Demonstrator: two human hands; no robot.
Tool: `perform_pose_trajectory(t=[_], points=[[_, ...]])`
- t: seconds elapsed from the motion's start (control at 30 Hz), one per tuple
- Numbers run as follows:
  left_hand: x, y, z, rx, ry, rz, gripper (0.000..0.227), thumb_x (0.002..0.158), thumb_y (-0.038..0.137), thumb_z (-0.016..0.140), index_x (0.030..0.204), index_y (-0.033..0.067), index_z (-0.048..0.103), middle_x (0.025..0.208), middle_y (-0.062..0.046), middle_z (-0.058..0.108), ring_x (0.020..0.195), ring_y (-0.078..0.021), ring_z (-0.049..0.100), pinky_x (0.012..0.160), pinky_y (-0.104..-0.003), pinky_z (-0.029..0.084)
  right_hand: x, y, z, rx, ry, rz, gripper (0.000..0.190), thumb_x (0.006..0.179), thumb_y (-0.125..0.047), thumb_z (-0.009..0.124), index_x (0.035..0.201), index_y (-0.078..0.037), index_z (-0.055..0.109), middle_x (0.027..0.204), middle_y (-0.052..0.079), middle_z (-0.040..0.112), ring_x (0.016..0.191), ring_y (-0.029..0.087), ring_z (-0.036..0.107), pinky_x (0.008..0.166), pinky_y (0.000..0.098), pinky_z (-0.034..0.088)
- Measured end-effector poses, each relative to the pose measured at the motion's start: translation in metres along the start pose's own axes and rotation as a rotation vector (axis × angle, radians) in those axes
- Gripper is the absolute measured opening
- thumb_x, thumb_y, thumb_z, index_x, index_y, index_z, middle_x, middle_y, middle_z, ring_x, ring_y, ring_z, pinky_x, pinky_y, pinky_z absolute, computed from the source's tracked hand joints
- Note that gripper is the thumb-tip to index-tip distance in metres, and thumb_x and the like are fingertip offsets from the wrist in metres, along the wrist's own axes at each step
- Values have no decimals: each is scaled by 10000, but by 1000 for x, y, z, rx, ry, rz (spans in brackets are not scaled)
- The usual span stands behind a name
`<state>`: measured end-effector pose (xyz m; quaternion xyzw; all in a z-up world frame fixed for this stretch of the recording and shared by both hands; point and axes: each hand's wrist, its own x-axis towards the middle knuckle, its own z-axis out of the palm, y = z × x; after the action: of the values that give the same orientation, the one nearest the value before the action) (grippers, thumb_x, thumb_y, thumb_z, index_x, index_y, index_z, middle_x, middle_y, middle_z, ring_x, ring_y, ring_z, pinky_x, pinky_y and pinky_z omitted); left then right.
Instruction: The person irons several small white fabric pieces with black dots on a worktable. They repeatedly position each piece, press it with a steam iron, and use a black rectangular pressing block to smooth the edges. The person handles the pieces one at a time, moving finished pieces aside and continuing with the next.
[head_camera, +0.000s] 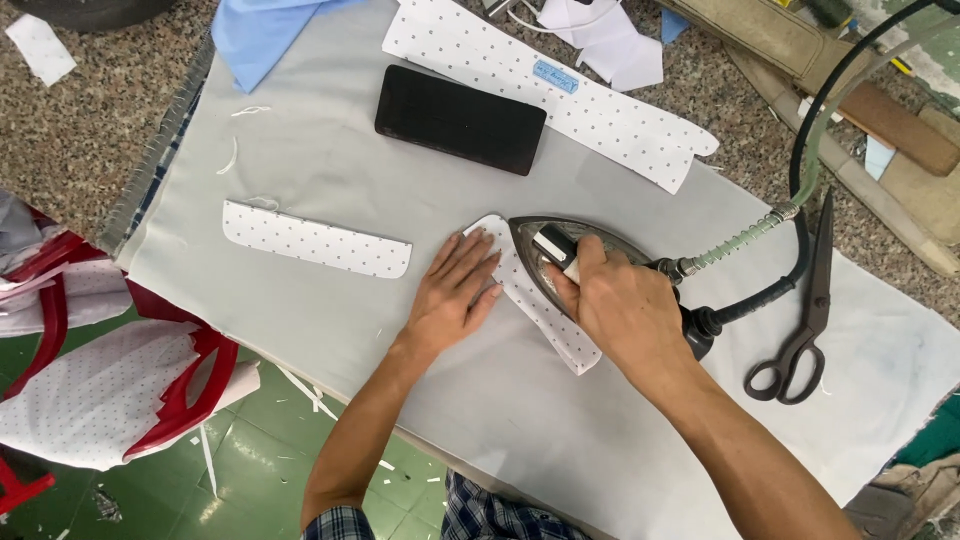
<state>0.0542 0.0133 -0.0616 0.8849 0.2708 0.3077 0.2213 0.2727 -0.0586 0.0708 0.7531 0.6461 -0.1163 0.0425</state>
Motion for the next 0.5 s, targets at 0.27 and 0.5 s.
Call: perform_pose_trajectory(t=[0.27,0.5], points=[[7,23,8,218,-30,-9,610,1027,472,482,1438,24,538,1474,-186,546,1403,-318,487,1208,-492,298,0,-1,-3,54,-21,21,401,1009,-470,499,1008,-80,591,626,124,662,544,328,723,514,438,571],[-6,15,13,325,-264,-126,810,989,664,406,1539,70,435,1625,-127,388,1518,-261,326,1268,-484,130,7,-4,0,40,-61,77,432,1020,-502,476,1036,-84,584,637,121,660,551,334,724,528,443,575]])
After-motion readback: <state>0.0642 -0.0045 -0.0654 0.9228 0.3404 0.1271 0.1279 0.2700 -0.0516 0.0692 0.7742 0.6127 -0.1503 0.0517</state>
